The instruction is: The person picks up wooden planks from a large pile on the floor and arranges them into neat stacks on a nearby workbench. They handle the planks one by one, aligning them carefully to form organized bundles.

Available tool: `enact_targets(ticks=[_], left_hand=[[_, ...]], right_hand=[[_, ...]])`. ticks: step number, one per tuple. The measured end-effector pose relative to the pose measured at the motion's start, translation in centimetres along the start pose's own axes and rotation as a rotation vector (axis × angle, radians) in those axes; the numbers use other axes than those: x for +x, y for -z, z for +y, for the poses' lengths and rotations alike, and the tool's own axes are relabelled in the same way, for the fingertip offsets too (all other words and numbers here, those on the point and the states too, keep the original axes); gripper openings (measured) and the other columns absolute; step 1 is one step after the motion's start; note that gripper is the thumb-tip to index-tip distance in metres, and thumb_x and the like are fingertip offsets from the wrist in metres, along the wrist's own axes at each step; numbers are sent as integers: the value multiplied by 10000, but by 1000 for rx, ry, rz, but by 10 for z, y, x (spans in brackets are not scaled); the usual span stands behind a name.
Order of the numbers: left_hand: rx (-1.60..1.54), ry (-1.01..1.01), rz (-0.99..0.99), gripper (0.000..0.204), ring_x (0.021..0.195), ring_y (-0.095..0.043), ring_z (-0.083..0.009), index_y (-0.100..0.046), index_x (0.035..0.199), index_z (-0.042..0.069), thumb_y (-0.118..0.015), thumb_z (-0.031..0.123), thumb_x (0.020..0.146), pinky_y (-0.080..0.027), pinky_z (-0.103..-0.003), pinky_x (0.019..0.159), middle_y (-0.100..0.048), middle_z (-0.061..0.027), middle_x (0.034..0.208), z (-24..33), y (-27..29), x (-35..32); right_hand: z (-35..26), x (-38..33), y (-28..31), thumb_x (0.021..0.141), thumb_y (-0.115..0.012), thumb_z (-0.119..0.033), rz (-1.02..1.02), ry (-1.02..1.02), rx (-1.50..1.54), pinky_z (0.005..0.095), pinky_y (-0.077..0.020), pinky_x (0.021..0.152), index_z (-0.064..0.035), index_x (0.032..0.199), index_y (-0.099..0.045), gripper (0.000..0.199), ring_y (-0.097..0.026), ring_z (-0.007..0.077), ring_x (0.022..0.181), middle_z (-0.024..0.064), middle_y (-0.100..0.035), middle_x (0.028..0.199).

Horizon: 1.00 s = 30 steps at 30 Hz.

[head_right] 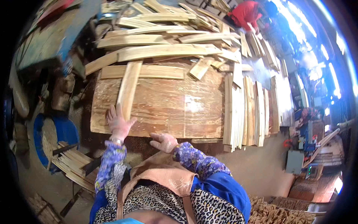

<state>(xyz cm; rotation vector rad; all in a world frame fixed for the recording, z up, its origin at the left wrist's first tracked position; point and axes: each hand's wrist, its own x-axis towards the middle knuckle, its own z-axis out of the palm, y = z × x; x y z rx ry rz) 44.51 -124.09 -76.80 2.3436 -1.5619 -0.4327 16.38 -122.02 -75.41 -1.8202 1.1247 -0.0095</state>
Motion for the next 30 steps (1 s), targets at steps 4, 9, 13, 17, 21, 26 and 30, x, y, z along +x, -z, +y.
enact_targets(ticks=[4,9,13,17,21,26,30], left_hand=[[-10,311,-212,1122,1480,-392,-461,-242,1672,121,-858,437,789,-379,-540,1200,-285,-264,1675,53,-11,42],[-319,292,-200,1035,1344,-524,-461,-305,1593,38,-852,366,778,-461,-517,1114,-433,-297,1549,167,-19,-29],[-466,200,-568,834,1182,-660,-433,-481,1441,12,-797,486,831,-517,-494,1017,-660,-272,1281,244,-35,-52],[-552,-210,-780,607,1108,-722,-354,-617,1348,-42,-735,400,950,-559,-435,956,-760,-220,1147,228,-59,-14],[-777,-161,-462,503,1263,-659,-323,-583,1400,-80,-737,156,983,-548,-397,1086,-642,-261,1400,245,-52,73],[-244,-606,-326,652,1414,-518,-397,-533,1499,44,-711,392,977,-436,-488,1176,-524,-293,1519,313,-91,164],[115,-632,-140,899,1515,-374,-413,-412,1590,81,-765,528,895,-405,-491,1187,-346,-262,1662,394,-140,191]], right_hand=[[32,14,66,1003,-690,-437,-33,-93,374,363,-478,1129,-7,1516,-536,687,-615,295,1357,208,-644,1453],[73,70,121,984,-723,-421,-34,-136,781,368,-407,1195,-6,1640,-336,868,-522,285,1439,200,-537,1576],[56,81,161,866,-804,-355,-176,-111,740,367,-510,1025,-111,1634,-388,907,-632,241,1204,187,-673,1362],[99,25,220,867,-744,-344,-217,-206,277,394,-567,933,-196,1557,-528,737,-731,231,1023,173,-771,1082],[116,-100,229,942,-701,-341,109,-376,163,380,-603,855,-232,1542,-553,627,-744,229,1060,167,-770,1175],[142,-130,223,906,-755,-290,573,-830,-336,483,-488,1118,-138,1490,-566,631,-596,336,1308,149,-615,1425],[189,-107,241,824,-784,-225,870,-770,-720,548,-416,1134,-91,1501,-506,744,-453,416,1425,159,-502,1512]])
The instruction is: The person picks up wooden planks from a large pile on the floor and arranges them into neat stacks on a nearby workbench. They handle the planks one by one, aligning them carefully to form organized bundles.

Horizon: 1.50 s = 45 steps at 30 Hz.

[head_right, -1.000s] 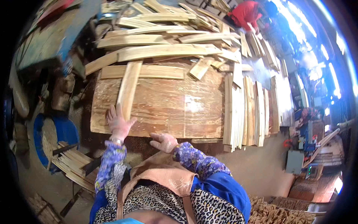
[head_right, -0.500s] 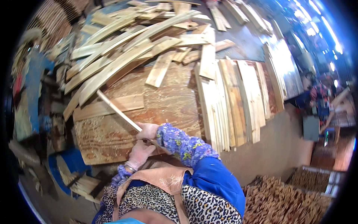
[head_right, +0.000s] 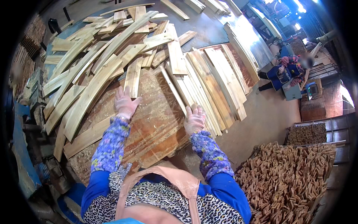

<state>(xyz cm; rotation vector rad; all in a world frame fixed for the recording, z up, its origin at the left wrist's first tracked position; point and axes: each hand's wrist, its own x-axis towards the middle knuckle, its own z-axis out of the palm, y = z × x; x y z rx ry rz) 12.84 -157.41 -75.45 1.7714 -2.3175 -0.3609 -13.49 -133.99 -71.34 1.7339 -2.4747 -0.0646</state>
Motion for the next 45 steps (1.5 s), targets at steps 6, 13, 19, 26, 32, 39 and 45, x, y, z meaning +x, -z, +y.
enact_targets(ticks=[6,13,19,26,32,39,45], left_hand=[[-14,176,-177,943,1352,-518,-385,-430,1518,94,-860,464,765,-483,-480,1098,-476,-188,1494,11,8,51],[-429,297,-458,1026,1242,-610,-427,-333,1613,62,-839,296,751,-546,-502,1063,-529,-260,1434,35,41,-39],[-1567,301,-540,777,1061,-698,-265,-444,1525,85,-713,68,795,-580,-379,942,-682,-173,1198,60,38,-128],[-1122,216,-524,856,1093,-621,-231,-355,1609,155,-660,71,813,-566,-371,898,-617,-134,1303,53,28,-138],[-998,-81,-835,782,1225,-654,-352,-478,1569,20,-755,270,882,-480,-442,1116,-608,-241,1443,49,63,-156],[388,14,120,1003,1565,-298,-354,-266,1674,108,-755,442,865,-135,-505,1324,-337,-178,1673,-208,82,-49],[268,-74,20,894,1441,-450,-397,-398,1606,135,-785,164,801,-349,-499,1230,-484,-206,1563,-271,89,-18]], right_hand=[[8,21,-18,740,-839,-209,131,-29,72,553,-417,1108,-102,1430,-520,768,-504,397,1320,150,-528,1391],[8,8,-23,806,-807,-178,224,-18,222,559,-473,1070,-75,1450,-548,701,-581,426,1255,199,-609,1355],[-97,40,-16,1030,-656,-464,-637,-596,1681,357,-596,808,37,1447,-561,658,-727,234,934,162,-739,1175],[-145,70,-63,999,-640,-629,-982,-759,2087,391,-588,618,-88,1103,-715,556,-689,252,669,95,-735,861],[-96,67,-55,1018,-543,-688,-1226,-664,2636,454,-587,529,-57,1222,-648,671,-597,225,554,46,-605,696],[-52,15,42,1056,-548,-621,-869,-813,1482,344,-534,517,3,1198,-697,657,-605,186,557,47,-640,737],[-8,-66,29,915,-792,-231,-421,-653,1193,302,-552,832,-18,1209,-709,372,-697,167,909,91,-765,1006]])
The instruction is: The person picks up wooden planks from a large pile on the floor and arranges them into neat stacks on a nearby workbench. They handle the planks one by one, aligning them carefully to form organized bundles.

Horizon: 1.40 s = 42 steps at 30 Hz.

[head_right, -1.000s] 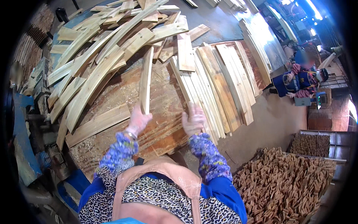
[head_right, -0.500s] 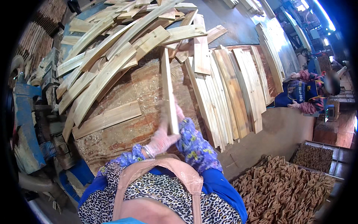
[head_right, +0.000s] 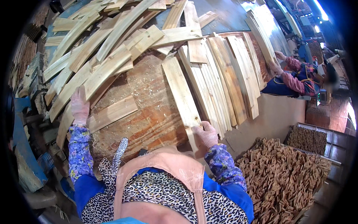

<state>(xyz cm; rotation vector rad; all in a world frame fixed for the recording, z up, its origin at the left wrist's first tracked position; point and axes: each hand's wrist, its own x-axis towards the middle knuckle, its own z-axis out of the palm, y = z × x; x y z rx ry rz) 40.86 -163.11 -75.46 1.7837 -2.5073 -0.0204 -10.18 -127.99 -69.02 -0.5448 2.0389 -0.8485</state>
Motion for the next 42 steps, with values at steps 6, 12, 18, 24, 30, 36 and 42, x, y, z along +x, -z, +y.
enact_targets(ticks=[6,12,18,24,30,36,42], left_hand=[[-215,278,-211,591,1143,-688,-413,-546,1498,107,-605,367,970,-553,-497,934,-738,-170,1224,73,100,26],[-1123,160,-173,410,716,-660,-253,-675,1134,-17,-596,370,1022,-537,-424,624,-686,-116,802,217,86,-1],[-1424,653,-433,314,938,-716,-344,-607,1240,24,-640,220,997,-576,-459,836,-719,-170,987,421,20,-98],[-2097,265,-560,419,1002,-679,-360,-541,1350,11,-615,255,1017,-553,-451,923,-664,-227,1194,520,-89,-98],[-812,-105,-81,574,1345,-541,-402,-589,1420,45,-631,397,968,-427,-490,1168,-618,-200,1416,373,-14,-10],[44,316,-344,674,950,-677,-297,-751,1052,67,-621,711,902,-485,-493,792,-752,-140,1030,158,15,69],[57,187,-225,710,1132,-686,-376,-697,1241,37,-809,525,737,-511,-484,1004,-719,-234,1127,160,-6,72]], right_hand=[[12,34,-6,856,-845,-249,524,454,-845,481,-532,915,-123,1177,-716,368,-675,359,1007,156,-717,1039],[32,58,-11,812,-867,-265,679,524,-832,526,-524,859,-130,1180,-695,428,-660,393,968,165,-682,972],[17,58,0,844,-852,-266,565,405,-612,478,-547,891,-89,1252,-684,476,-676,369,975,176,-687,1017],[5,40,15,851,-831,-191,305,520,-622,480,-538,958,-118,1384,-627,576,-653,378,1032,193,-675,1089],[38,40,13,790,-833,-116,442,753,-749,540,-531,857,-145,1318,-629,566,-644,420,969,185,-672,1052],[20,45,14,792,-836,-166,424,632,-671,540,-540,815,-169,1259,-614,518,-658,428,941,194,-672,1024],[5,46,18,799,-833,-211,384,563,-668,521,-548,811,-153,1180,-634,434,-670,406,941,177,-691,992]])
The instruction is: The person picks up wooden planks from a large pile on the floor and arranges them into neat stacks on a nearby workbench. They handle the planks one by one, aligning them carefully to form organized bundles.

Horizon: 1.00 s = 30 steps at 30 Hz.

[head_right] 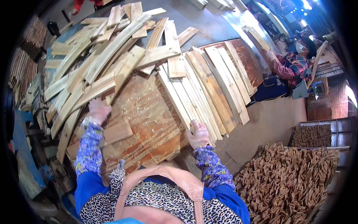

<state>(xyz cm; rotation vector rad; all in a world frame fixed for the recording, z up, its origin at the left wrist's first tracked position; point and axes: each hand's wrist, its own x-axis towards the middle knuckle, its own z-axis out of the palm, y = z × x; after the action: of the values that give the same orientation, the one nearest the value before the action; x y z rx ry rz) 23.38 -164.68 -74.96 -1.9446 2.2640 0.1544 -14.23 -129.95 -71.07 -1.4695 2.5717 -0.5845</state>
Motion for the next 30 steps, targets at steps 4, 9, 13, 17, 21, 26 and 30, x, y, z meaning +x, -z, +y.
enact_targets(ticks=[4,9,13,17,21,26,30], left_hand=[[-168,-187,39,921,1250,-604,-402,-490,1508,90,-812,511,754,-486,-519,1065,-620,-273,1322,63,12,10],[-533,-545,327,1049,1501,-309,-427,-364,1604,87,-847,196,679,-297,-469,1276,-331,-239,1604,89,-31,138],[-281,-416,19,1265,1548,-240,-442,-176,1692,119,-880,286,654,-214,-482,1312,-292,-228,1659,114,17,185],[-137,-404,-53,1300,1453,-369,-471,-134,1700,135,-885,311,654,-275,-526,1252,-412,-286,1535,125,41,185],[-196,-454,31,1275,1275,-533,-478,-203,1675,121,-903,367,638,-411,-532,1141,-567,-294,1312,117,33,169],[-1170,-392,-180,945,1054,-697,-337,-343,1582,39,-872,204,818,-607,-421,917,-648,-196,1235,125,53,118],[-1671,-224,-607,547,946,-700,-192,-553,1398,-10,-715,349,1018,-607,-341,814,-695,-102,1088,145,98,75]], right_hand=[[-1,-3,2,801,-813,-234,-26,-70,-1,520,-547,826,-128,1126,-653,377,-675,408,963,185,-703,981],[-4,6,1,801,-801,-269,-9,16,8,518,-548,815,-116,1126,-656,387,-683,420,915,193,-701,933],[2,4,10,831,-788,-309,-51,-26,10,528,-547,802,-118,1156,-648,401,-677,420,922,199,-700,933],[12,-5,7,822,-819,-278,43,40,13,516,-549,746,-122,1160,-667,402,-678,417,862,191,-691,906],[11,-2,10,840,-795,-290,5,31,64,523,-543,723,-113,1142,-658,376,-685,415,860,179,-698,889],[9,-1,18,871,-747,-324,-63,12,45,540,-544,734,-98,1107,-643,343,-688,423,888,190,-705,902],[15,-2,22,893,-720,-357,-117,-30,41,544,-547,784,-98,1145,-647,369,-688,429,946,205,-706,982]])
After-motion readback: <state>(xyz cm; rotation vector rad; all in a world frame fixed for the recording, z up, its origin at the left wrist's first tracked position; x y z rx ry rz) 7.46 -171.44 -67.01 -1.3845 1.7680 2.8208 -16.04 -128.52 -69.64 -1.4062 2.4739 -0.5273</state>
